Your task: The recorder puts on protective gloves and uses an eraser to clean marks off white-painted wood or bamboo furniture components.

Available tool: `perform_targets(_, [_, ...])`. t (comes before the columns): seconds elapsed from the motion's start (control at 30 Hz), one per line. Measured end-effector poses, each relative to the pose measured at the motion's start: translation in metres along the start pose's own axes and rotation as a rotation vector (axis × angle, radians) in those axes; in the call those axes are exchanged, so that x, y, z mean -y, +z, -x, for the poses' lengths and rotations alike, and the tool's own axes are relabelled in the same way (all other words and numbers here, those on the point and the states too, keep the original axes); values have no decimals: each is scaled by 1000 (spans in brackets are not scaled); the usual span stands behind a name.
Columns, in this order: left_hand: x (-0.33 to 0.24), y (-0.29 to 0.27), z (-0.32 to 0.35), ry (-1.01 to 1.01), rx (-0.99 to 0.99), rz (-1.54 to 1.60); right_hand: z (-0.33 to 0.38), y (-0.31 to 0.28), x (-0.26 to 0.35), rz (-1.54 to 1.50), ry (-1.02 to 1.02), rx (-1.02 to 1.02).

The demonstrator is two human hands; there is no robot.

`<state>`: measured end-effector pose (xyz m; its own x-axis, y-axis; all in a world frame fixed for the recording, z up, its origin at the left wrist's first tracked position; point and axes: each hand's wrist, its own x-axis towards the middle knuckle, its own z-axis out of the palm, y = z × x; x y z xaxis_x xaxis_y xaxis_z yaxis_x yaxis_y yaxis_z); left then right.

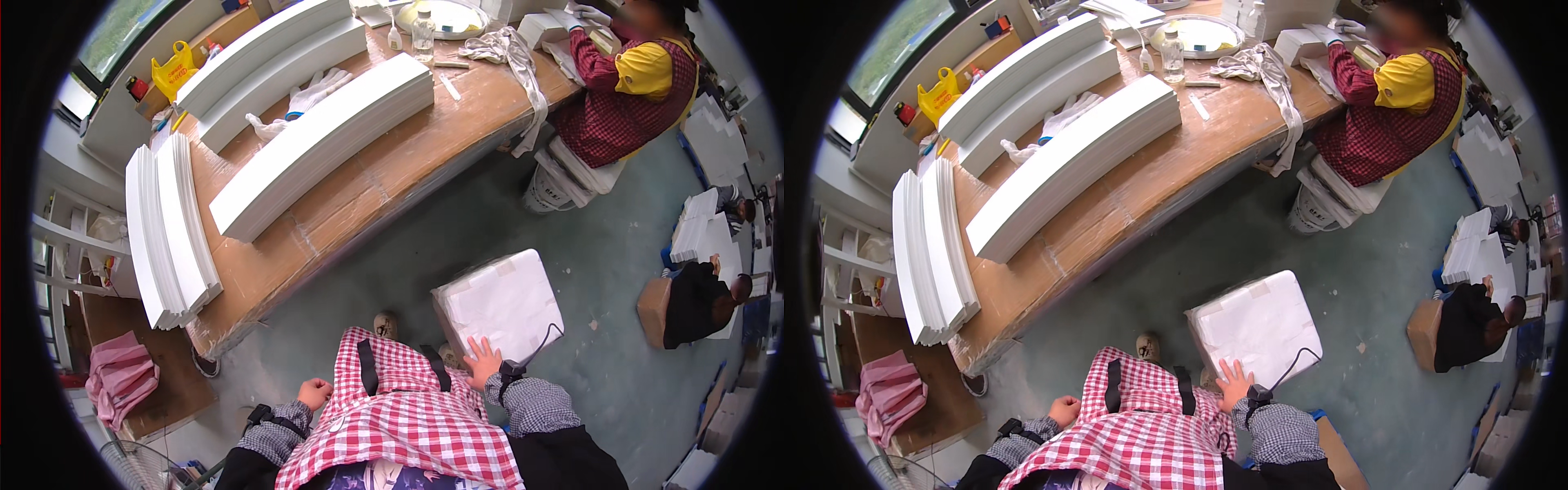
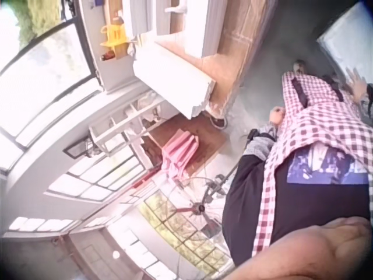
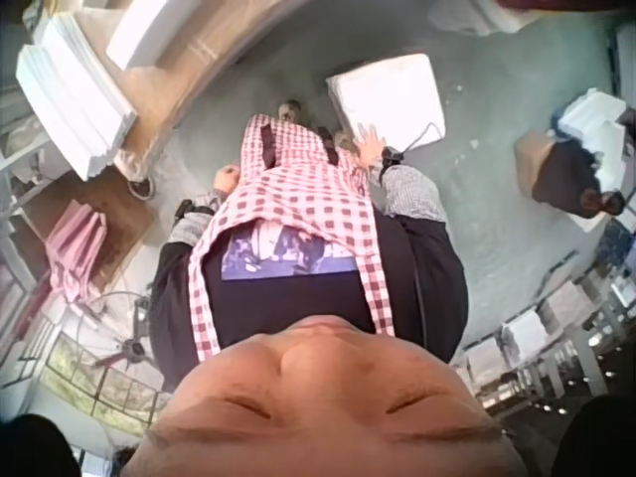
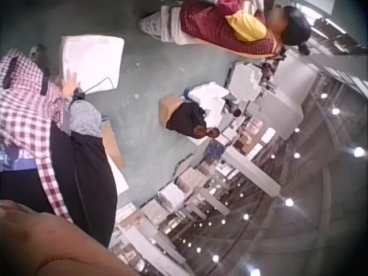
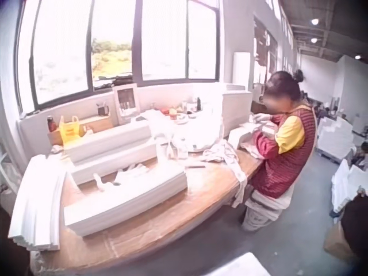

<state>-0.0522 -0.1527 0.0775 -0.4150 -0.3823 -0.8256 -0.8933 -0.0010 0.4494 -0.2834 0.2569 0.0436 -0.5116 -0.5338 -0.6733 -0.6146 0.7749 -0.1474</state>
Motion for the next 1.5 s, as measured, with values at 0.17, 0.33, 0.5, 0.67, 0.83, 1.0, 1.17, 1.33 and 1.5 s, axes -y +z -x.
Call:
perform_targets(0.17, [-14,-35,-30,10,29,41,29,-4,26,-67,-62,133])
perform_targets(0.33, [-79,-60,-34,163,33,37,33,9,6,-628,594,-402])
perform_targets(0.5, [-160,-75,-25,387,46,26,4,79,-36,-975,1093,-315])
perform_targets(0.67, [-213,-93,-6,589,12,-58,-34,73,12,-944,906,-468])
perform_targets(0.83, [-227,-115,-34,619,42,-97,-17,43,-34,-1061,1340,-524])
perform_targets(1.0, [-229,-124,-65,515,71,8,-19,53,-64,-1369,1042,-29])
perform_targets(1.17, [-236,-129,-54,426,59,110,-41,18,-31,-1581,1178,-61])
perform_targets(1.33, [-247,-130,-53,352,91,191,-44,32,16,-1733,1144,45])
perform_targets(1.5, [-248,-132,-53,322,99,158,-38,43,41,-1909,1108,111])
